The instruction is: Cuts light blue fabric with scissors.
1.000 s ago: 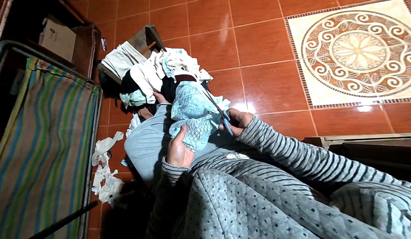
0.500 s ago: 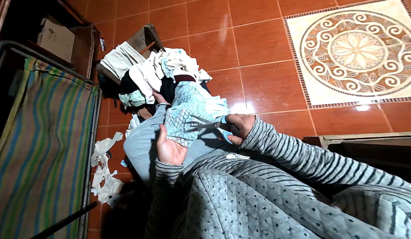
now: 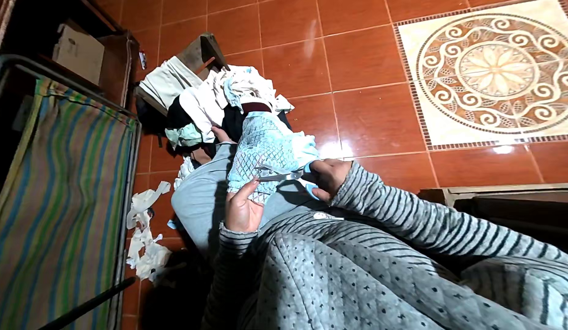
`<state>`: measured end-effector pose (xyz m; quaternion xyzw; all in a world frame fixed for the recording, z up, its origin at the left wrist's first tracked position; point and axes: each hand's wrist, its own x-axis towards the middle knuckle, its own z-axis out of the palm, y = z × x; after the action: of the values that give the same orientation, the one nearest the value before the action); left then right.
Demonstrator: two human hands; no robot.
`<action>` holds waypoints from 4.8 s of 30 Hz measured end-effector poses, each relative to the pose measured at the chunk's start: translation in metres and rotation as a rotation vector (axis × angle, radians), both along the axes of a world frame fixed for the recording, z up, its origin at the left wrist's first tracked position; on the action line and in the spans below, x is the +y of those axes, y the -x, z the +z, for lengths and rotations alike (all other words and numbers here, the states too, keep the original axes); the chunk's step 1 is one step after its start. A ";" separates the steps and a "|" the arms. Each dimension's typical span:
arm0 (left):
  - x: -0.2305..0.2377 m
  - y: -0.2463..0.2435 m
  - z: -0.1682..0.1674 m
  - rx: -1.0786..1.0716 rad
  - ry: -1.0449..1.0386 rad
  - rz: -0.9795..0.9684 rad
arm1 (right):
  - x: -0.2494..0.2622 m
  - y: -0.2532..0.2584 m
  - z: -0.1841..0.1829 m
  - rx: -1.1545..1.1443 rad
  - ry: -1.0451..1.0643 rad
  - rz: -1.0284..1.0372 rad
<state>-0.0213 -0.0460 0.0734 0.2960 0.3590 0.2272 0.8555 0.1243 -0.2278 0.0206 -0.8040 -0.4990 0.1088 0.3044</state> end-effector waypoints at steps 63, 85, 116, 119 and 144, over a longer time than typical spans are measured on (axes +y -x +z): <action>0.009 -0.006 -0.002 0.118 0.098 0.045 | 0.014 -0.025 -0.039 0.263 -0.159 -0.250; -0.010 -0.006 -0.041 0.132 0.184 -0.229 | 0.016 0.004 0.036 0.608 0.456 0.421; -0.001 -0.004 -0.012 0.034 -0.120 0.028 | 0.015 0.001 0.032 0.342 0.174 0.027; -0.007 -0.005 -0.008 0.063 -0.247 0.045 | 0.017 0.003 0.033 0.293 0.192 0.019; -0.016 -0.005 -0.019 0.087 -0.475 0.123 | 0.025 0.005 0.034 0.299 0.241 -0.018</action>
<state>-0.0167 -0.0620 0.0545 0.4759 0.3493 0.3439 0.7303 0.1197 -0.2031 0.0545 -0.8140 -0.4242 0.2833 0.2779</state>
